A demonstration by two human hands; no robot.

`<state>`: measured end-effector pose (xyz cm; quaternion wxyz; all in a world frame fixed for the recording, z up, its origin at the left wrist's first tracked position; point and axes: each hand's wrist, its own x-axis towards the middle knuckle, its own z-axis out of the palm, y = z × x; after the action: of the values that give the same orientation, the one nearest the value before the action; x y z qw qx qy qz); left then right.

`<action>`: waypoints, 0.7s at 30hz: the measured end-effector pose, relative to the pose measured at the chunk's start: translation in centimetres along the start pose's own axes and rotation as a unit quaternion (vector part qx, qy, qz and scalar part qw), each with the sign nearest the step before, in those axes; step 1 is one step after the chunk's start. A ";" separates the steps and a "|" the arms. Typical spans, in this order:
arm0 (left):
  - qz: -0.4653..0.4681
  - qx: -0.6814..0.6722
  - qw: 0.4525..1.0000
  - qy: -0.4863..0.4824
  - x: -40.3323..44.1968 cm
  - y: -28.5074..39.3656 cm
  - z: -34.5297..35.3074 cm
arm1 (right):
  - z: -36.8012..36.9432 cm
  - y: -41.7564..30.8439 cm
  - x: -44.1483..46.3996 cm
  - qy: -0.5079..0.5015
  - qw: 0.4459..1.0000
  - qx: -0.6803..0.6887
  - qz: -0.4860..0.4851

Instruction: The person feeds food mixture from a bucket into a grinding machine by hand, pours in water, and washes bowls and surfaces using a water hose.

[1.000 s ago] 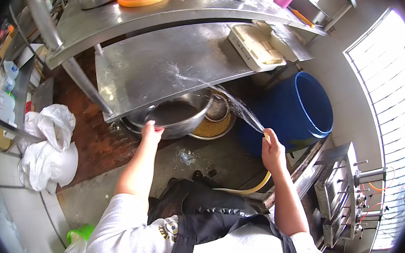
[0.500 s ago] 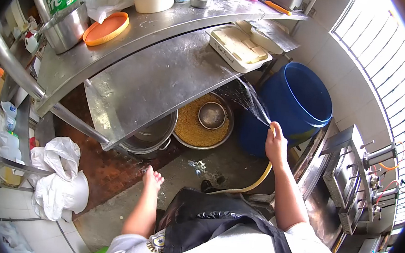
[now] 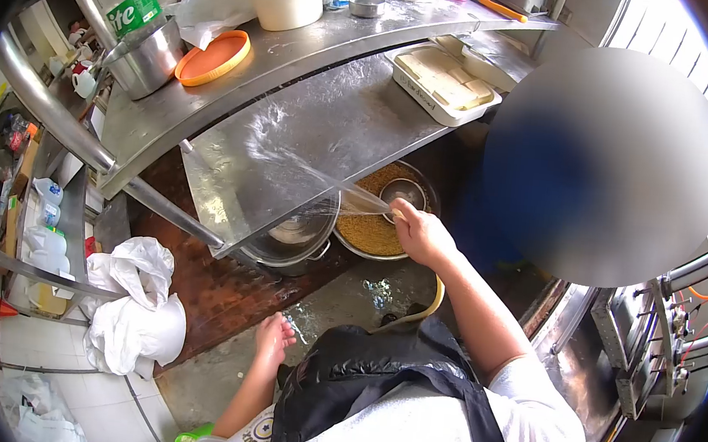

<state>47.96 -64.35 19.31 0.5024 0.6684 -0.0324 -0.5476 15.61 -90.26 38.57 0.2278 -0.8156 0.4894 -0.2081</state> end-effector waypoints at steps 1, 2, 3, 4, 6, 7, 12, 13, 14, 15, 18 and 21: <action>0.001 0.000 1.000 0.001 0.0 0.7 0.9 | 0.1 -0.5 0.2 0.014 1.000 0.005 0.003; 0.027 0.023 0.999 -0.014 -0.1 1.3 1.7 | 0.3 -1.0 0.2 0.027 1.000 0.009 0.006; 0.052 0.047 0.997 -0.028 -0.2 1.9 2.4 | 0.3 -1.3 0.0 0.027 1.000 0.010 0.005; 0.075 0.077 0.994 -0.037 -0.4 2.6 3.2 | 0.3 -1.5 -0.3 0.027 1.000 0.015 0.004; 0.103 0.105 0.987 -0.057 -0.8 3.6 4.6 | 0.3 -2.0 -1.0 0.008 1.000 0.017 -0.002; 0.130 0.135 0.979 -0.078 -0.8 3.8 5.1 | 0.6 -2.3 -1.6 0.006 1.000 0.017 -0.005; 0.176 0.228 0.948 -0.137 1.3 2.8 7.4 | 2.0 -6.4 -2.7 -0.005 0.999 -0.003 -0.047; 0.200 0.266 0.933 -0.138 1.4 2.9 7.7 | 2.4 -6.8 -2.6 0.010 0.998 0.011 -0.057; 0.224 0.304 0.915 -0.140 1.3 2.9 7.9 | 2.9 -7.2 -2.6 0.007 0.998 0.012 -0.056; 0.220 0.304 0.916 -0.139 1.3 2.6 7.9 | 3.3 -7.6 -2.6 0.017 0.998 0.014 -0.054; 0.250 0.308 0.905 -0.154 1.0 2.4 7.9 | 4.1 -8.0 -3.2 0.028 0.998 0.014 -0.051; 0.251 0.339 0.896 -0.139 0.0 2.3 7.1 | 4.4 -8.3 -4.2 0.034 0.998 0.014 -0.049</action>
<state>43.68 -70.00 21.65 0.3563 0.6848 -0.4527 -0.4462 22.05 -82.32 39.29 0.2119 -0.8275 0.4537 -0.2538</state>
